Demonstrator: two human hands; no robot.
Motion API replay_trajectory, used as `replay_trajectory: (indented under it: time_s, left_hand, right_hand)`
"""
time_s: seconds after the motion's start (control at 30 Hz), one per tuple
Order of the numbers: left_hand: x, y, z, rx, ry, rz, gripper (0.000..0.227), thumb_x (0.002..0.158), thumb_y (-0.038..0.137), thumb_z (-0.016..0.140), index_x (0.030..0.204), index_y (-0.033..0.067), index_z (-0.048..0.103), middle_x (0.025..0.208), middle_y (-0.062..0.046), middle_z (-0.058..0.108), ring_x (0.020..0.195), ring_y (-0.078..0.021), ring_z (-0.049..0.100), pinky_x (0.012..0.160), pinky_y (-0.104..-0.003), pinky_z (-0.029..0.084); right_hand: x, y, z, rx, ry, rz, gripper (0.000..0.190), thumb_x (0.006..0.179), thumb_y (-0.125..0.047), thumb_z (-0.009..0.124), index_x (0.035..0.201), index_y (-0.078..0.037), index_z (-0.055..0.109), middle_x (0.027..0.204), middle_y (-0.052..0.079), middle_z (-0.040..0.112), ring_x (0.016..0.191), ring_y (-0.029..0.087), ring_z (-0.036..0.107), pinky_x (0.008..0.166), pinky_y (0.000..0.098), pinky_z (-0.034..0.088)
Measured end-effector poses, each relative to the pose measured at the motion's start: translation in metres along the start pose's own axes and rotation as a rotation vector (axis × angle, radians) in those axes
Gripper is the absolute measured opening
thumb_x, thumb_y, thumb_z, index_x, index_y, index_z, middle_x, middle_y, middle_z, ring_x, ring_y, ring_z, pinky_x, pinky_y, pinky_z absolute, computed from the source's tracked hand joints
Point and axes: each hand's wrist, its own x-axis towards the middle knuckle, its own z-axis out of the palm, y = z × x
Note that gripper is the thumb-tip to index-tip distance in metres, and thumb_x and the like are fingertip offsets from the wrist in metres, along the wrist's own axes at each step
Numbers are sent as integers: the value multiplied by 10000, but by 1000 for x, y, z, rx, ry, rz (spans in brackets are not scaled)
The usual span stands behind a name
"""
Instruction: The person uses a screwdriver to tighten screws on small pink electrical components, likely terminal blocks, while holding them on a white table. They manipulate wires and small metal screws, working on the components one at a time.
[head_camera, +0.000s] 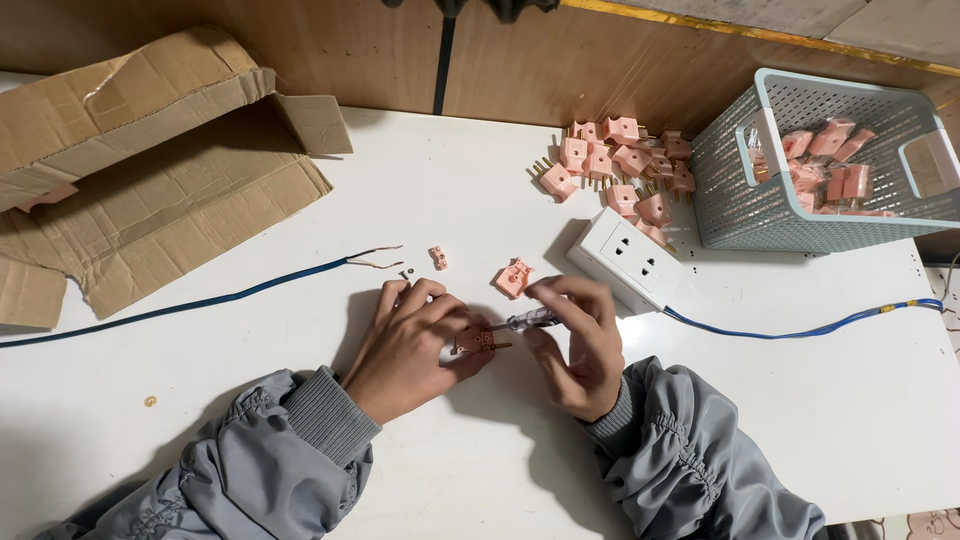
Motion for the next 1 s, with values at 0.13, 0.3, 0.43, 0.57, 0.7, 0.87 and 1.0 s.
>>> replay_trajectory:
  time_s: [0.13,0.3,0.43,0.57,0.7,0.87,1.0]
  left_hand:
    - [2,2,-3,-10,-12,-9,299,952,467,897,1094,207,857,980,33,763,1121,-215,654,1013,-488,425]
    - [0,-2,-1,-10,-21,-11,309,941,467,903,1126,225,852,996,35,761,1138,-215,650,1022,-492,422]
    - [1,0,-4,-20,-42,-16,302,943,470,892,1137,244,846,1007,54,751,1145,-202,635,1025,-477,415]
    - [1,0,-4,-9,-49,-21,274,964,488,876,1117,263,845,999,57,750,1152,-193,633,1039,-476,411]
    - [1,-1,-5,-11,-56,-28,274,962,480,877,1118,256,847,1007,58,750,1147,-190,629,1041,-472,414]
    - [2,2,-7,-8,-50,-18,265,956,455,882,1126,255,843,1010,62,750,1135,-192,631,1036,-472,420]
    - [1,1,-6,-1,-46,-21,281,942,459,887,1133,258,847,1012,58,753,1143,-195,637,1043,-477,422]
  right_hand:
    - [-6,1,0,29,27,48,475,1016,86,725,1488,103,670,1160,255,701,1132,411,757,979,554,600]
    - [-2,0,1,77,43,57,419,1046,63,686,1462,109,667,1184,278,713,1163,438,752,1010,585,602]
    - [2,-5,1,128,57,69,405,1064,77,646,1464,140,649,1130,281,716,1133,449,773,997,587,608]
    - [-1,-3,-3,97,45,51,386,1031,49,723,1413,103,705,1264,317,704,1251,490,736,1072,652,588]
    - [4,-7,-2,117,52,50,354,1058,59,663,1405,117,708,1173,296,735,1172,482,763,1043,641,603]
    - [1,-5,-1,108,69,68,337,1011,76,746,1347,75,767,1160,244,707,1170,444,758,1051,624,612]
    - [6,-11,0,125,58,85,291,1046,56,699,1331,62,753,1168,236,693,1200,458,748,1063,629,601]
